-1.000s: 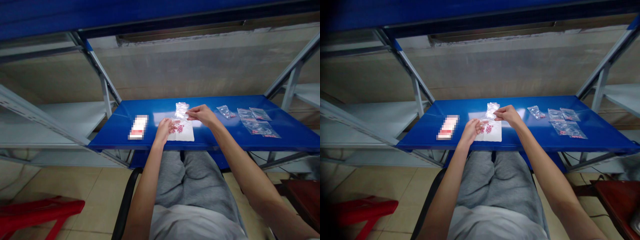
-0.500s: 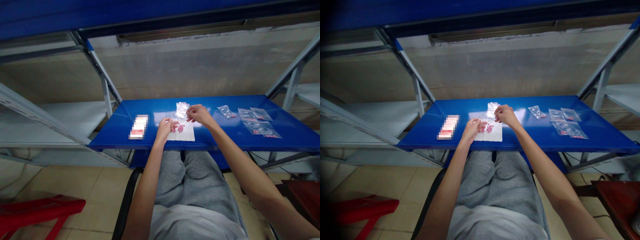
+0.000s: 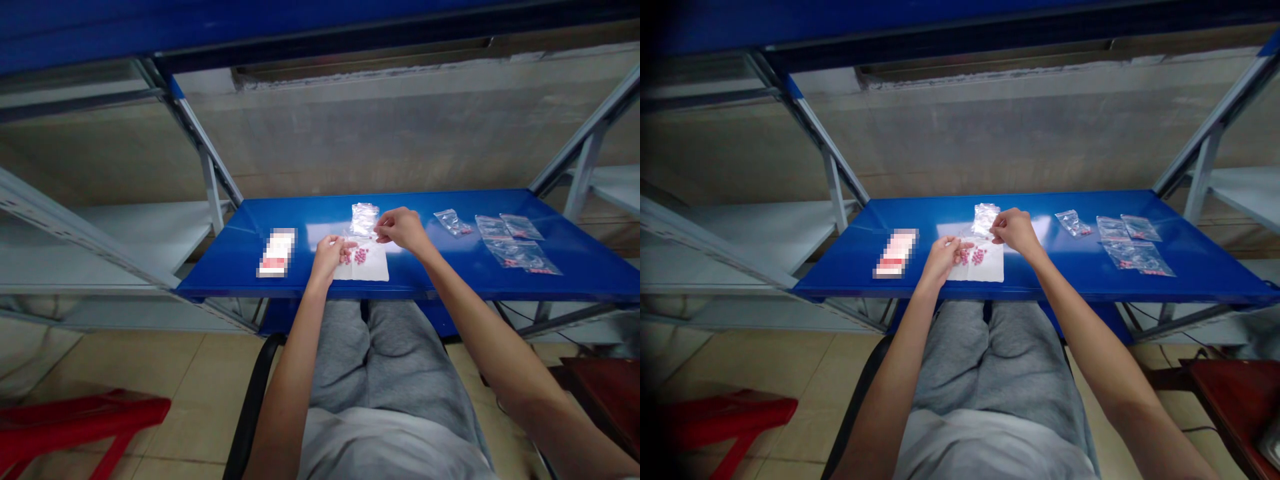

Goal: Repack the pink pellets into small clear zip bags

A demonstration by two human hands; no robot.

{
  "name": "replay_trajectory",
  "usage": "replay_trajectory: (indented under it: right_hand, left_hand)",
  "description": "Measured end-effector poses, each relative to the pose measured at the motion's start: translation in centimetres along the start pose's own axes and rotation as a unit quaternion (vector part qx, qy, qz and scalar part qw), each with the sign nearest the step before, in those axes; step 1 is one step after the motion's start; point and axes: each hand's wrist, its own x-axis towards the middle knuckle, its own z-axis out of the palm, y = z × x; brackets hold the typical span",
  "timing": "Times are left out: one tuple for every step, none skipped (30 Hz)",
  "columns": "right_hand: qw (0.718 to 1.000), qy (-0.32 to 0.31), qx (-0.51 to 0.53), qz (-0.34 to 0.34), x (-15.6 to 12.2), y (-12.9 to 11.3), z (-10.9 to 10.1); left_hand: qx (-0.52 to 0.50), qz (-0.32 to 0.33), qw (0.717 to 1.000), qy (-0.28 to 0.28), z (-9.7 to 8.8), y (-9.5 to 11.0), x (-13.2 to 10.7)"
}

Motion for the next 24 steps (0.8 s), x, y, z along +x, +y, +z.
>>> replay_trajectory:
  right_hand:
    - [1.000, 0.006, -0.019, -0.008, -0.1, -0.2, 0.1]
    - [1.000, 0.007, -0.026, -0.015, -0.1, -0.3, 0.2]
    - [1.000, 0.004, -0.022, -0.019, -0.2, -0.5, 0.3]
    - [1.000, -0.001, -0.011, -0.019, -0.2, -0.6, 0.3]
    - [1.000, -0.006, 0.002, -0.015, -0.2, -0.7, 0.4]
    - [1.000, -0.011, 0.016, -0.007, -0.3, -0.7, 0.4]
    - [0.999, -0.019, 0.033, 0.004, -0.3, -0.7, 0.4]
    - [0.998, -0.028, 0.053, 0.015, -0.3, -0.7, 0.5]
    - [0.996, -0.037, 0.079, 0.026, -0.3, -0.6, 0.6]
    - [0.992, -0.046, 0.110, 0.037, -0.3, -0.5, 0.7]
    - [0.987, -0.053, 0.147, 0.048, -0.3, -0.4, 0.9]
    - [0.979, -0.059, 0.185, 0.059, -0.4, -0.3, 1.2]
    - [0.971, -0.063, 0.221, 0.072, -0.5, -0.1, 1.5]
    - [0.961, -0.066, 0.253, 0.086, -0.6, 0.1, 1.9]
    - [0.952, -0.068, 0.279, 0.103, -0.7, 0.3, 2.4]
    - [0.944, -0.068, 0.300, 0.120, -0.8, 0.5, 2.9]
    - [0.937, -0.065, 0.315, 0.136, -1.0, 0.7, 3.4]
    - [0.933, -0.058, 0.322, 0.149, -1.1, 0.9, 3.9]
    - [0.932, -0.052, 0.323, 0.159, -1.2, 1.0, 4.3]
    - [0.933, -0.045, 0.318, 0.164, -1.3, 1.2, 4.7]
    - [0.935, -0.040, 0.312, 0.165, -1.3, 1.3, 5.0]
    - [0.936, -0.039, 0.309, 0.163, -1.3, 1.4, 5.3]
    - [0.936, -0.039, 0.311, 0.158, -1.2, 1.5, 5.5]
    - [0.936, -0.040, 0.316, 0.152, -1.2, 1.6, 5.6]
  left_hand:
    - [0.002, 0.001, 1.000, -0.001, 0.0, 0.0, 0.0]
    - [0.004, 0.002, 1.000, -0.002, 0.0, -0.1, 0.1]
    - [0.007, 0.002, 1.000, -0.001, 0.1, -0.1, 0.1]
    - [0.011, 0.001, 1.000, 0.001, 0.1, -0.1, 0.2]
    - [0.015, 0.000, 1.000, 0.003, 0.1, -0.2, 0.3]
    - [0.018, 0.000, 1.000, 0.005, 0.1, -0.2, 0.4]
    - [0.020, 0.000, 1.000, 0.007, 0.0, -0.3, 0.5]
    - [0.021, 0.001, 1.000, 0.010, 0.0, -0.4, 0.6]
    - [0.020, 0.002, 1.000, 0.011, 0.0, -0.5, 0.7]
    - [0.017, 0.002, 1.000, 0.012, -0.1, -0.6, 0.8]
    - [0.013, 0.003, 1.000, 0.013, -0.1, -0.6, 0.9]
    - [0.008, 0.003, 1.000, 0.014, -0.1, -0.7, 0.9]
    - [0.002, 0.002, 1.000, 0.013, -0.1, -0.7, 1.0]
    - [-0.006, 0.002, 1.000, 0.011, 0.0, -0.7, 1.0]
    - [-0.013, 0.000, 1.000, 0.008, 0.0, -0.7, 1.0]
    - [-0.019, -0.003, 1.000, 0.005, 0.1, -0.7, 1.0]
    - [-0.025, -0.007, 1.000, 0.002, 0.1, -0.7, 0.9]
    - [-0.029, -0.010, 1.000, 0.000, 0.2, -0.6, 0.9]
    - [-0.032, -0.013, 0.999, -0.001, 0.2, -0.6, 0.9]
    - [-0.033, -0.014, 0.999, -0.001, 0.2, -0.6, 0.9]
    - [-0.033, -0.012, 0.999, 0.000, 0.2, -0.7, 0.9]
    - [-0.031, -0.008, 0.999, 0.001, 0.2, -0.7, 1.0]
    - [-0.029, -0.001, 1.000, 0.001, 0.2, -0.7, 1.0]
    - [-0.026, 0.006, 1.000, 0.002, 0.2, -0.7, 1.0]
